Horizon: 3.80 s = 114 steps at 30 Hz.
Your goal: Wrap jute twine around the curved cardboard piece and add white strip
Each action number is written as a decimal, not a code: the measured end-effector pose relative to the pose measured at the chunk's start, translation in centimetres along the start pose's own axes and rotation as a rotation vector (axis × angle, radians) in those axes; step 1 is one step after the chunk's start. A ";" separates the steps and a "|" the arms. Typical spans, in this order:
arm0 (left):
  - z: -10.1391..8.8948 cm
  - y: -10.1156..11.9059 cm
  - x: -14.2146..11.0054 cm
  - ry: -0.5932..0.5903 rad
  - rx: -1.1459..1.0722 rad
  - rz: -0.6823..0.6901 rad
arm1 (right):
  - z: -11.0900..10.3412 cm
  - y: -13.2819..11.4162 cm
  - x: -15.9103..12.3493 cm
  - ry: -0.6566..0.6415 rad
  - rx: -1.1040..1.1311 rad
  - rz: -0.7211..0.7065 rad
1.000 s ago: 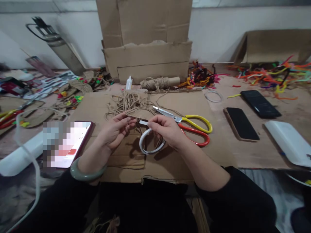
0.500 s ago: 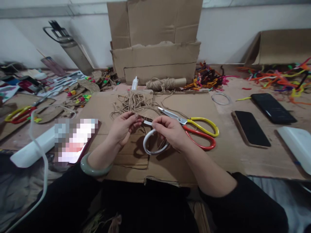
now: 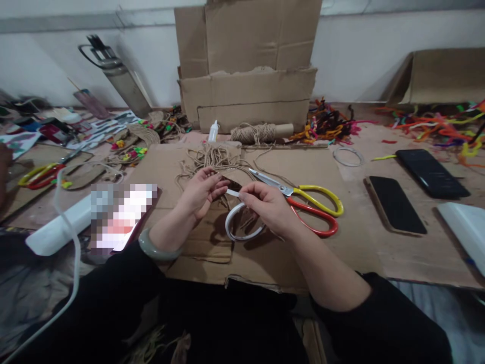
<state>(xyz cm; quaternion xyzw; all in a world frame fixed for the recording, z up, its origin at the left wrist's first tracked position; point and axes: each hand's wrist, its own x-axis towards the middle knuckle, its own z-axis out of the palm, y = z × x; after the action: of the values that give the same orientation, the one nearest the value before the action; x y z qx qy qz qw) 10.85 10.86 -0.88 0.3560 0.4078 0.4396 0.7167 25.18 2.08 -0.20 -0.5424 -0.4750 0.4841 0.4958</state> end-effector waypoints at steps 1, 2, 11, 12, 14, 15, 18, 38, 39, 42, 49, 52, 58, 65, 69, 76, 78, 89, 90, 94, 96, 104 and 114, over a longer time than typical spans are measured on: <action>0.0 0.0 0.1 0.000 0.017 0.009 | 0.0 0.0 0.0 0.006 -0.003 0.000; 0.1 0.0 0.3 -0.001 0.030 0.018 | 0.0 -0.1 0.0 0.008 -0.006 -0.003; 0.1 -0.3 0.9 -0.032 0.065 0.039 | -0.1 0.0 0.2 0.027 0.002 -0.013; 0.0 -0.4 0.9 -0.042 0.077 0.058 | -0.1 -0.1 0.2 0.035 -0.001 -0.015; -0.2 -0.6 0.9 -0.071 0.112 0.111 | -0.2 -0.4 0.2 0.059 -0.019 -0.017; -0.3 -0.7 0.9 -0.087 0.134 0.144 | -0.3 -0.5 0.1 0.071 -0.032 -0.019; -0.7 -0.8 0.1 -0.137 0.202 0.262 | -0.7 -1.0 -0.2 0.092 -0.068 -0.033; -1.4 -0.9 -3.9 -0.282 0.420 0.468 | -0.5 -4.5 -0.1 -0.086 -0.509 -0.229; -1.4 -1.0 -4.0 -0.287 0.418 0.465 | -0.5 -4.5 -0.1 -0.076 -0.525 -0.232; -1.3 -1.0 -4.2 -0.305 0.400 0.452 | -0.4 -4.7 -0.2 -0.028 -0.594 -0.263; -1.1 -1.0 -4.3 -0.287 0.395 0.469 | 0.3 -4.5 -0.8 0.106 -0.846 -0.326; -0.9 -0.9 -4.4 -0.288 0.390 0.473 | 0.5 -4.1 -0.9 0.153 -0.918 -0.320; -0.8 -0.8 -4.5 -0.302 0.377 0.435 | 0.6 -3.6 -1.0 0.207 -0.981 -0.404; -0.8 -0.5 -4.8 -0.292 0.376 0.413 | 0.9 -3.3 -1.1 0.232 -1.018 -0.412; -0.6 -0.6 -4.6 -0.195 0.388 0.421 | 1.2 -3.0 -1.1 0.250 -1.056 -0.430; -0.3 -0.7 -4.6 -0.180 0.378 0.406 | 1.4 -2.4 -1.0 0.355 -1.141 -0.501; -0.2 -0.7 -4.7 -0.171 0.352 0.387 | 1.4 -2.6 -1.1 0.340 -1.115 -0.495; -0.1 -0.9 -4.6 -0.149 0.306 0.338 | 0.7 -3.2 -1.6 0.315 -1.192 -0.546; -0.1 -0.9 -4.6 -0.152 0.305 0.340 | 0.8 -3.1 -1.6 0.328 -1.212 -0.556; -0.1 -1.1 -4.6 -0.154 0.330 0.357 | 1.1 -3.0 -1.6 0.363 -1.259 -0.565; -0.2 -1.2 -4.6 -0.156 0.336 0.373 | 1.2 -3.0 -1.6 0.380 -1.271 -0.567; -0.2 -1.4 -4.5 -0.186 0.322 0.392 | 1.3 -3.1 -1.5 0.406 -1.258 -0.598; 0.0 -1.2 -4.7 -0.194 0.332 0.371 | 1.2 -3.4 -1.5 0.450 -1.266 -0.543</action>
<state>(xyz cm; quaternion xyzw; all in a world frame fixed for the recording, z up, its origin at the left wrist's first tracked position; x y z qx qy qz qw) 9.91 6.13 -0.62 0.5779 0.3314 0.4543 0.5915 23.74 0.92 3.19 -0.6749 -0.6686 -0.1475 0.2752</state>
